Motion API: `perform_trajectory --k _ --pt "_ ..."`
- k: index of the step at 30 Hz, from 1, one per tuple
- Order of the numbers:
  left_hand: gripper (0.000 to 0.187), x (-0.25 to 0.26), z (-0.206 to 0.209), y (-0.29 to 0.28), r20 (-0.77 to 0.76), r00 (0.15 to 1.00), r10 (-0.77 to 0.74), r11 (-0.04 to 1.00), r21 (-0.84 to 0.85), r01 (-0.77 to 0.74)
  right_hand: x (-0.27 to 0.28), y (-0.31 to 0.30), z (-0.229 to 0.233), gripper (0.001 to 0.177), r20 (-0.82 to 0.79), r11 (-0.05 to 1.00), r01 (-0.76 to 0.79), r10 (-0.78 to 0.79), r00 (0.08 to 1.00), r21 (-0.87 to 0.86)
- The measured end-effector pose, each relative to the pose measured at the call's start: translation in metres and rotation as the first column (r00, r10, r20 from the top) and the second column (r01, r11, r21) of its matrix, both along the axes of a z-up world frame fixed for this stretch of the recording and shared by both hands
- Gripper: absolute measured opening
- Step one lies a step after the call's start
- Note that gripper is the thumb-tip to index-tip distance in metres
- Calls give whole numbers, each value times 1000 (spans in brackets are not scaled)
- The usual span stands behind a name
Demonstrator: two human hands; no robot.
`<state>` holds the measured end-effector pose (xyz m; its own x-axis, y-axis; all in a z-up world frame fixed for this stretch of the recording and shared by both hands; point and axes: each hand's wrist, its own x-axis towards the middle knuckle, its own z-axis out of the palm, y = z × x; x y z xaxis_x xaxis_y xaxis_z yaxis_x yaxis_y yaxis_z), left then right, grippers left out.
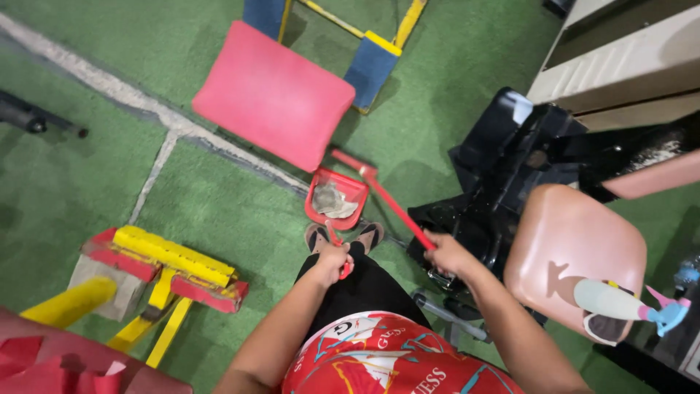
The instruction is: Sweeping the gym floor with a broom and dustpan.
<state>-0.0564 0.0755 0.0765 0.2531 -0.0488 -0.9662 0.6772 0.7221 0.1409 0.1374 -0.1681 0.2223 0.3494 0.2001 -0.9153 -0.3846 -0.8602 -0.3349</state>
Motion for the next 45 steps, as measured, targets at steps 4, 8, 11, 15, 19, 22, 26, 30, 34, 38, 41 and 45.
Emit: perform_trajectory --k 4,8,11,15,19,22,26,30,34,38,41,45 --pt "22 0 -3 -3 -5 999 42 999 20 -42 26 56 -51 81 94 1000 -17 15 995 26" --pt "18 -1 -19 -11 -46 995 84 996 16 -83 17 82 -108 81 243 993 -121 113 964 17" --pt "19 -9 -10 -13 -44 998 42 998 38 -41 -27 43 -154 80 380 956 -293 279 882 -22" --pt "12 -10 17 -5 -38 996 87 996 18 -86 -81 21 -90 81 278 909 -398 416 866 -123" --pt "15 -25 -21 -11 1 996 93 996 14 -93 -93 -24 -41 83 329 923 -384 359 873 10" --pt "17 -22 -35 -14 27 992 122 992 15 -122 -56 -19 22 80 91 967 -252 255 963 -47" --pt "8 -17 -28 -20 18 978 207 978 -33 -206 -5 -22 -5 81 -13 988 -149 149 989 -26" --pt "5 -17 -31 -41 54 975 217 976 -14 -217 3 22 -24 81 -29 995 89 -90 996 -41" --pt "4 -26 -21 -65 36 971 235 970 48 -237 -36 3 -81 78 35 998 4 -2 999 -69" --pt "4 -43 -19 -88 69 942 328 941 65 -332 -62 -21 -47 56 20 970 -238 239 971 -48" --pt "1 -70 10 -106 133 921 367 917 118 -382 -62 -43 8 79 -7 922 -385 385 923 38" --pt "7 -121 36 -114 162 832 531 832 87 -548 -44 -64 28 87 -111 871 -420 458 882 256"
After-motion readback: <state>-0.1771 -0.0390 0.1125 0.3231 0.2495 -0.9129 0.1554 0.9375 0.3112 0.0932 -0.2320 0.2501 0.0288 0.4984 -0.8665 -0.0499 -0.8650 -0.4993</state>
